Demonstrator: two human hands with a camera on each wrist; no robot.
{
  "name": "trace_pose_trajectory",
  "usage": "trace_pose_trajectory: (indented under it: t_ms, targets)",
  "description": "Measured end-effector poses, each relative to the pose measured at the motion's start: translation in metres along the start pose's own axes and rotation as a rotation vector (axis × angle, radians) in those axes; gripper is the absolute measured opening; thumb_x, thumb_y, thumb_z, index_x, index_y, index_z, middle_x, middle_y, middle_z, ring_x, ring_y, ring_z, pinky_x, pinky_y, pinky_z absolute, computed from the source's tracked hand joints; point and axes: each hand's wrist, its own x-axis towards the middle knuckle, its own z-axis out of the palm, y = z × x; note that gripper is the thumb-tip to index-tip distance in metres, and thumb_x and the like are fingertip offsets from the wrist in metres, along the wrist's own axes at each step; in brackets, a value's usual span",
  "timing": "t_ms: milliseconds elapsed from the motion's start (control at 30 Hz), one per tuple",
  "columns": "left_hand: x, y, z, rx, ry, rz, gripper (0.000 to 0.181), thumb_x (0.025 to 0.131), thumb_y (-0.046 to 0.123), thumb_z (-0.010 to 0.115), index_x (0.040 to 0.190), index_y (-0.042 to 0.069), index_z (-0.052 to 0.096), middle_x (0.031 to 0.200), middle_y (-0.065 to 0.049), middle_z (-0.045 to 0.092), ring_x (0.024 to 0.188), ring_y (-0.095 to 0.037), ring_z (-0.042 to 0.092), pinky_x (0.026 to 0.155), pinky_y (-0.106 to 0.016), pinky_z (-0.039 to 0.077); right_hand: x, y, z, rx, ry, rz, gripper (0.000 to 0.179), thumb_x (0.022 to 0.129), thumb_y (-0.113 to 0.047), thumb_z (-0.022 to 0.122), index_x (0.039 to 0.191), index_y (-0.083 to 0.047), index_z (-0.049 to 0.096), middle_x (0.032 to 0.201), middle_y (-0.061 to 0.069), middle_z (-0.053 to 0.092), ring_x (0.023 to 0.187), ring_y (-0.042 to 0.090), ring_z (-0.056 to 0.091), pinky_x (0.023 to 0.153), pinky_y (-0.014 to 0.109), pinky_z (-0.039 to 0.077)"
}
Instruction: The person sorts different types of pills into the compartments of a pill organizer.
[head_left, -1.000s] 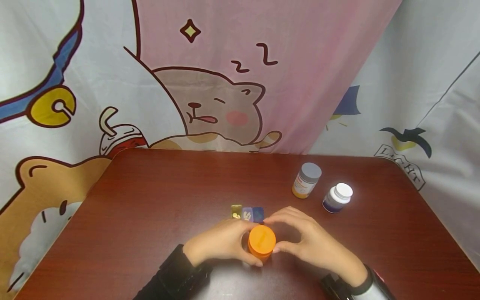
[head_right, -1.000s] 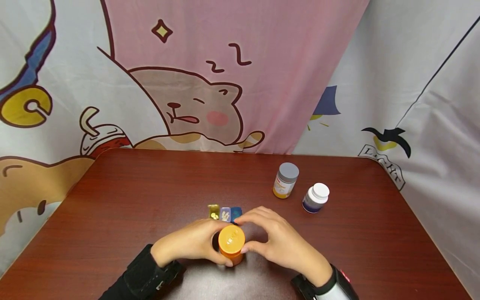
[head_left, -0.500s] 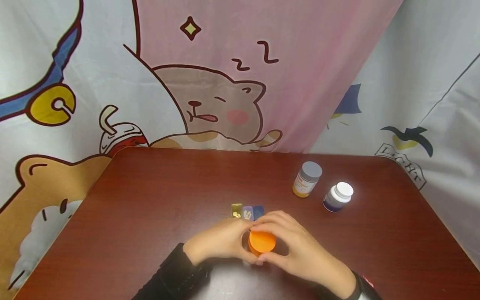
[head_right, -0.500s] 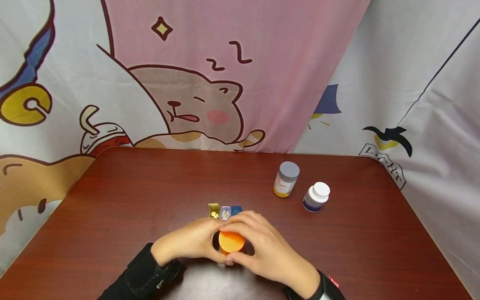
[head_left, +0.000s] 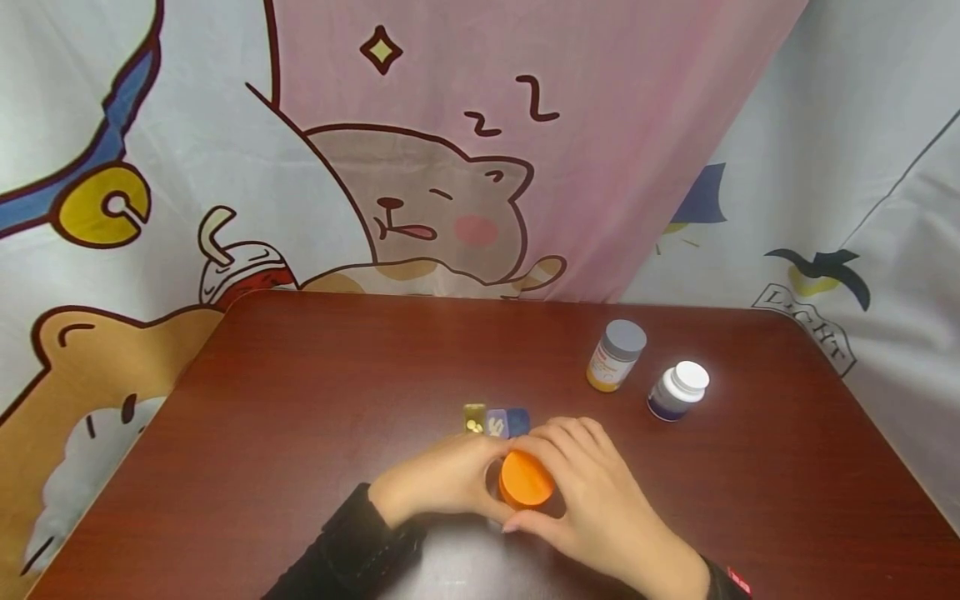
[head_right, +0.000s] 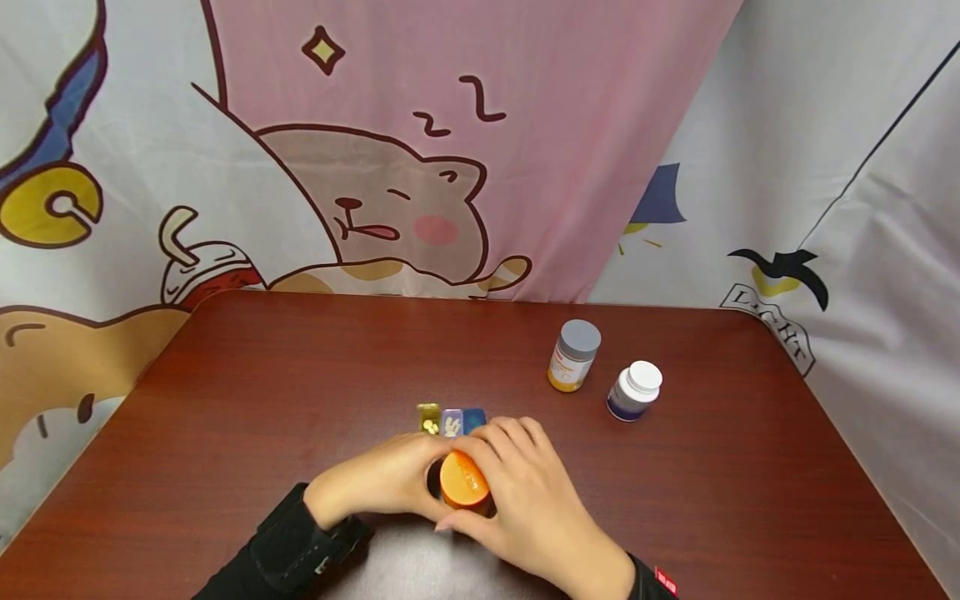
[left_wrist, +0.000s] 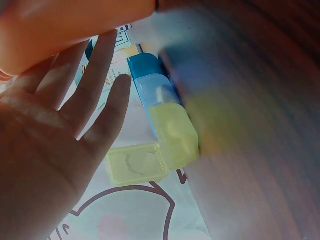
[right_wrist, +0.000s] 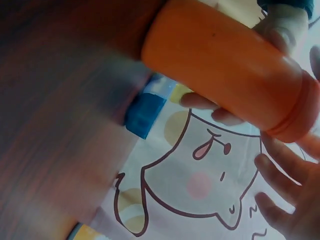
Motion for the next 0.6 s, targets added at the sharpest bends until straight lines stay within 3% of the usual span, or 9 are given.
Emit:
trace_pose_trajectory:
  t_ms: [200,333,600]
  targets:
    - [0.000,0.001,0.000,-0.022,0.000,-0.014,0.057,0.076,0.037,0.094,0.126,0.021,0.070,0.110,0.015,0.074,0.092,0.005,0.062,0.088,-0.020,0.053,-0.003,0.012,-0.018,0.145,-0.186,0.061,0.083,0.071,-0.043,0.094,0.143,-0.021,0.058,0.137,-0.010,0.061,0.127,0.013,0.057,0.107,0.042,0.049]
    - [0.001,0.002,-0.001,-0.030,-0.004,-0.036,0.053,0.075,0.038,0.095,0.119,0.020,0.072,0.109,0.015,0.075,0.094,0.005,0.063,0.090,-0.021,0.053,-0.004,0.024,-0.025,0.153,-0.201,0.082,0.073,0.075,-0.030,0.092,0.140,-0.020,0.062,0.134,-0.009,0.066,0.122,0.015,0.062,0.102,0.046,0.053]
    - [0.000,0.003,-0.001,-0.046,-0.006,-0.038,0.054,0.076,0.038,0.095,0.121,0.019,0.072,0.107,0.016,0.074,0.091,0.006,0.062,0.089,-0.020,0.053,-0.004,0.030,-0.021,0.191,-0.166,0.040,0.064,0.076,-0.030,0.090,0.135,-0.022,0.066,0.128,-0.010,0.070,0.117,0.014,0.064,0.097,0.044,0.054]
